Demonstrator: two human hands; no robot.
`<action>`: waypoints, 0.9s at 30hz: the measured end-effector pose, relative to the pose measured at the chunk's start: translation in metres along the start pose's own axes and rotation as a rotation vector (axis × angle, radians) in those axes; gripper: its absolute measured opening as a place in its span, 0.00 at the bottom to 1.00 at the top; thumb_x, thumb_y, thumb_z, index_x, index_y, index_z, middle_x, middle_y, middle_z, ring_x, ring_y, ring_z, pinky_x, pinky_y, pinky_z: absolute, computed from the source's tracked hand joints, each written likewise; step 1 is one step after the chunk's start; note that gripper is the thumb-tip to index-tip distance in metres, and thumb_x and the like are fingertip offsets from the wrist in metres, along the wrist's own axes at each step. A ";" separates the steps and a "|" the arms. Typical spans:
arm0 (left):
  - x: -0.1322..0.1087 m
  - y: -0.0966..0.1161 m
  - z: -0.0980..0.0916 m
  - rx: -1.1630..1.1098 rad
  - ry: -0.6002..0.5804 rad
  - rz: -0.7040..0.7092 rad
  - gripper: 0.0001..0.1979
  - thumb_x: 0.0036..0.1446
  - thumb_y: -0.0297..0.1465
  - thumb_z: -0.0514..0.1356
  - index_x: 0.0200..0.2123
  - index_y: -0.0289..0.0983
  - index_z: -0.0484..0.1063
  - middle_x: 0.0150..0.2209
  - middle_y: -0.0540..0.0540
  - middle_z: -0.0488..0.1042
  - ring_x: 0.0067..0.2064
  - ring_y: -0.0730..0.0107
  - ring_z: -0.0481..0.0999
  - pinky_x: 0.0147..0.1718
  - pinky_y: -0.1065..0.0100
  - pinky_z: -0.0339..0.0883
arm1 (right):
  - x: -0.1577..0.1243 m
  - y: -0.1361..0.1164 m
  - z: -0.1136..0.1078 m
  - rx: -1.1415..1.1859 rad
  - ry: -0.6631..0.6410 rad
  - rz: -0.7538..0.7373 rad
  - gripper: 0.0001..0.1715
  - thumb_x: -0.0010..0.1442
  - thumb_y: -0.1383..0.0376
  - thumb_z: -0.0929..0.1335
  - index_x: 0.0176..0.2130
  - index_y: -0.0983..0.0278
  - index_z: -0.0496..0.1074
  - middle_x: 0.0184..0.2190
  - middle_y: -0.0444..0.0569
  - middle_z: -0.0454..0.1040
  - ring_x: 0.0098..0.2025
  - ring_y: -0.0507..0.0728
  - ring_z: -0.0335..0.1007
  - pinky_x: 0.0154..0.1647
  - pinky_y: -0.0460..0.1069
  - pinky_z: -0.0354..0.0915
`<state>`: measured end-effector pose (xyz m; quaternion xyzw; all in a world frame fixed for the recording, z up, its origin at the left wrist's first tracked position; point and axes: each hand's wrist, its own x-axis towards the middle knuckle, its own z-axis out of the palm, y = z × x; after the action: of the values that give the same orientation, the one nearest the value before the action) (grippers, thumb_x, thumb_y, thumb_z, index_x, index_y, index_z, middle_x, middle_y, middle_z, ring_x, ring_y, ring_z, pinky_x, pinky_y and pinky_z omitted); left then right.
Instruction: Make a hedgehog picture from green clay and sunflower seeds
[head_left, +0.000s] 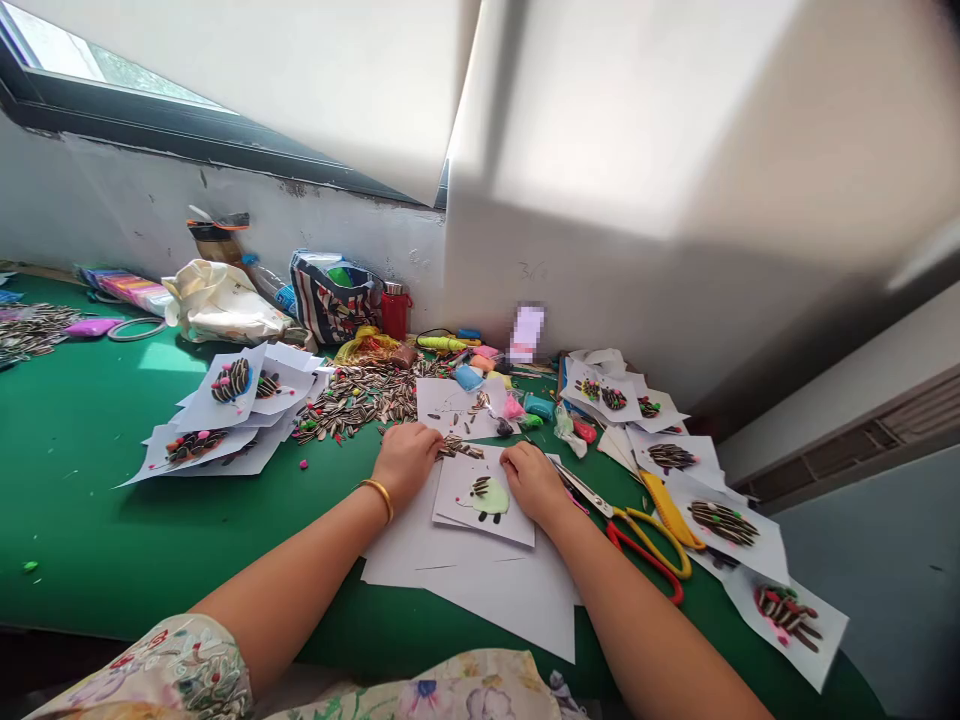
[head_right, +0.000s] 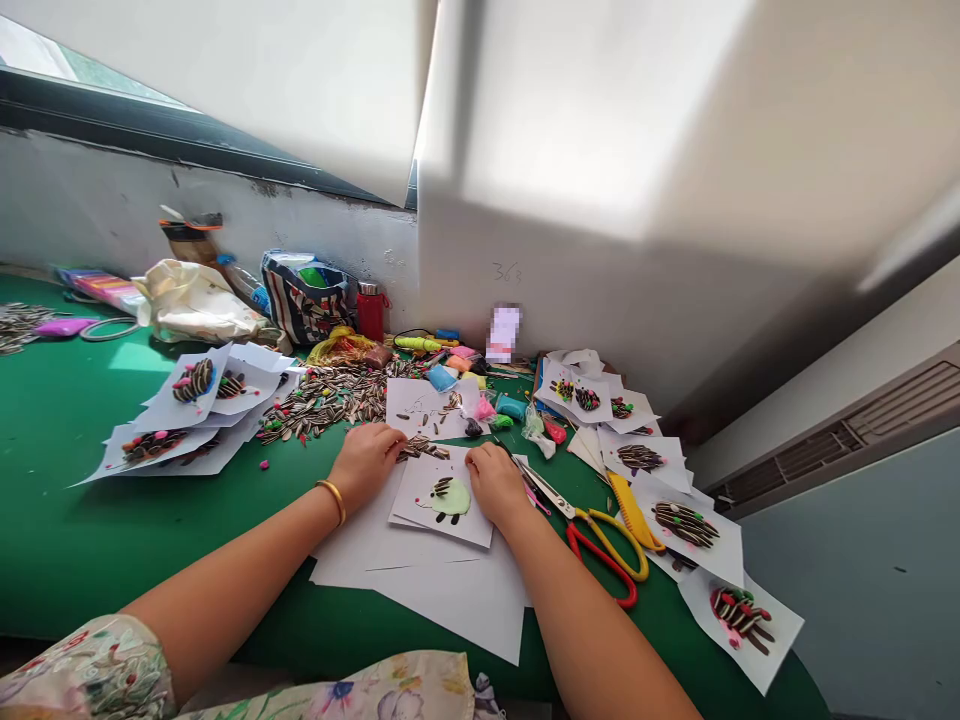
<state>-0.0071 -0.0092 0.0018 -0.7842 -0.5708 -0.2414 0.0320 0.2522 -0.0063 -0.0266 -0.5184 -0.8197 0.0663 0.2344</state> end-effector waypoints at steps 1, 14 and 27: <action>0.003 -0.003 -0.001 -0.009 0.018 -0.023 0.10 0.65 0.32 0.55 0.37 0.39 0.76 0.36 0.43 0.77 0.40 0.60 0.74 0.40 0.60 0.59 | 0.000 0.000 0.000 0.004 -0.002 0.001 0.10 0.65 0.71 0.62 0.38 0.61 0.72 0.39 0.48 0.72 0.44 0.57 0.65 0.47 0.50 0.61; -0.006 -0.001 0.002 -0.148 -0.003 0.023 0.10 0.64 0.30 0.55 0.39 0.39 0.77 0.37 0.45 0.80 0.40 0.61 0.76 0.41 0.62 0.63 | 0.001 0.001 -0.004 0.047 -0.023 0.018 0.10 0.64 0.71 0.63 0.38 0.61 0.72 0.39 0.48 0.72 0.45 0.56 0.66 0.49 0.50 0.60; -0.021 0.032 -0.009 -0.232 0.018 0.245 0.07 0.64 0.32 0.57 0.34 0.39 0.74 0.33 0.48 0.79 0.39 0.65 0.75 0.46 0.59 0.59 | -0.008 -0.032 -0.023 0.357 0.107 -0.112 0.08 0.63 0.66 0.67 0.42 0.59 0.76 0.40 0.49 0.72 0.46 0.57 0.67 0.49 0.52 0.64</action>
<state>0.0140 -0.0414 0.0082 -0.8441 -0.4388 -0.3070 -0.0247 0.2390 -0.0305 0.0023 -0.4250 -0.8088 0.1699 0.3693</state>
